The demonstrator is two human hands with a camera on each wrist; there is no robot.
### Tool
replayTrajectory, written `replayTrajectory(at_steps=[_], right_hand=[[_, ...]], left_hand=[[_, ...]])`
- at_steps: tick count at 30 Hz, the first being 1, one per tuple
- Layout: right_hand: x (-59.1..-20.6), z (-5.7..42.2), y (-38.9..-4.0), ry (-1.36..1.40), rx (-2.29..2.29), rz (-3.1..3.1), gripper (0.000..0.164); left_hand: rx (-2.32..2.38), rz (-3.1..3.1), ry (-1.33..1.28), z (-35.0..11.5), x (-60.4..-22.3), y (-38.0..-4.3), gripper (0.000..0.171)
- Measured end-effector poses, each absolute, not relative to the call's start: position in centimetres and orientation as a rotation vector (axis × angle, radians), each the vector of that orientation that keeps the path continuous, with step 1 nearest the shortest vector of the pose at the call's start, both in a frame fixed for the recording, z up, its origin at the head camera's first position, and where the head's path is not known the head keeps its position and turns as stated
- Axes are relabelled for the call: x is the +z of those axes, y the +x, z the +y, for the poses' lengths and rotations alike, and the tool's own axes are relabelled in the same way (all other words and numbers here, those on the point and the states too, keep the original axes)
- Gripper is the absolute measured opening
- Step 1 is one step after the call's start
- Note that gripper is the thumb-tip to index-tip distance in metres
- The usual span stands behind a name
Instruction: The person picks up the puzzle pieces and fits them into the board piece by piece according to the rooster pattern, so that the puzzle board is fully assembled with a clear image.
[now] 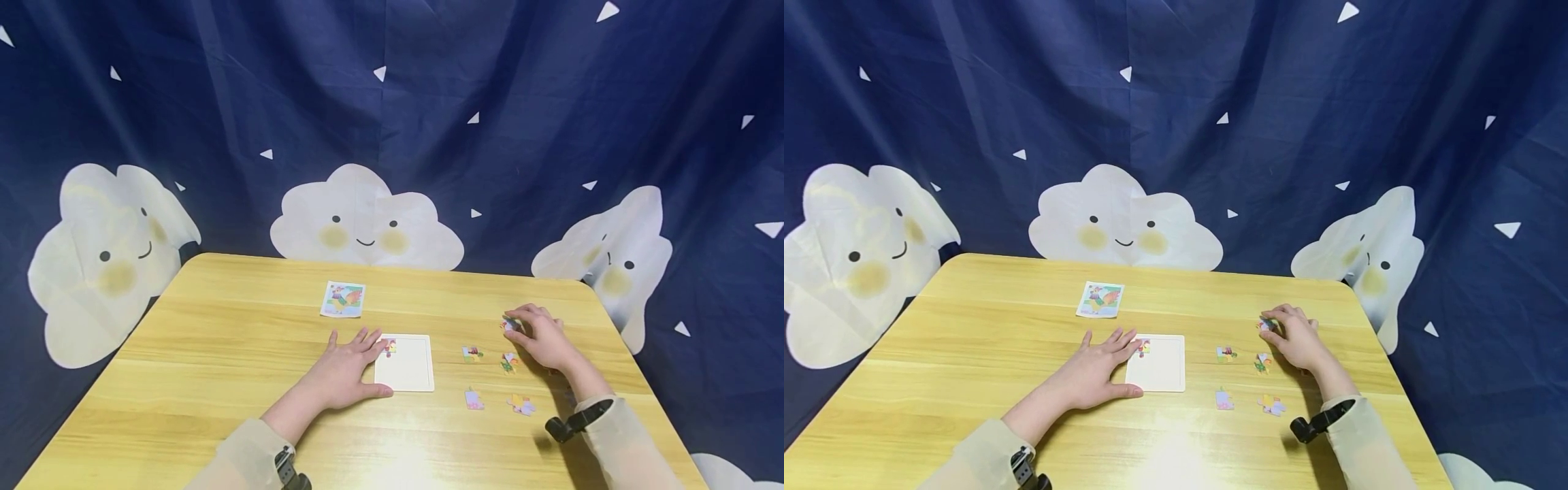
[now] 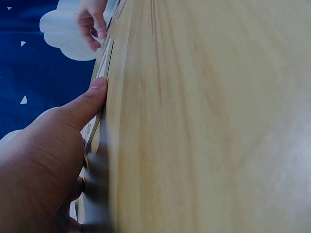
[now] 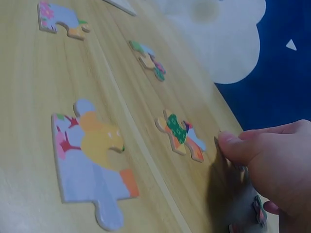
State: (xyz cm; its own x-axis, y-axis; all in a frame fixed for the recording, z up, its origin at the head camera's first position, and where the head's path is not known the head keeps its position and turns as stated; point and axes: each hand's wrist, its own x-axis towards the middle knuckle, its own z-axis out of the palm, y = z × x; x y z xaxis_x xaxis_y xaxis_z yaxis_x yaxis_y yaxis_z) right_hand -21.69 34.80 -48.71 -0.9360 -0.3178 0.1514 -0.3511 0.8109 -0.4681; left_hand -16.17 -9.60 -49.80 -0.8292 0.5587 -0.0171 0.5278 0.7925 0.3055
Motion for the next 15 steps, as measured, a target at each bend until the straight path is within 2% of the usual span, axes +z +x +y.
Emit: replayTrajectory(at_steps=[15], right_hand=[[-48.93,34.77,-22.31,0.486,0.822,-2.913,0.031]], left_hand=[[0.441,2.875,0.882,-9.6,-49.72,-16.17,0.1]])
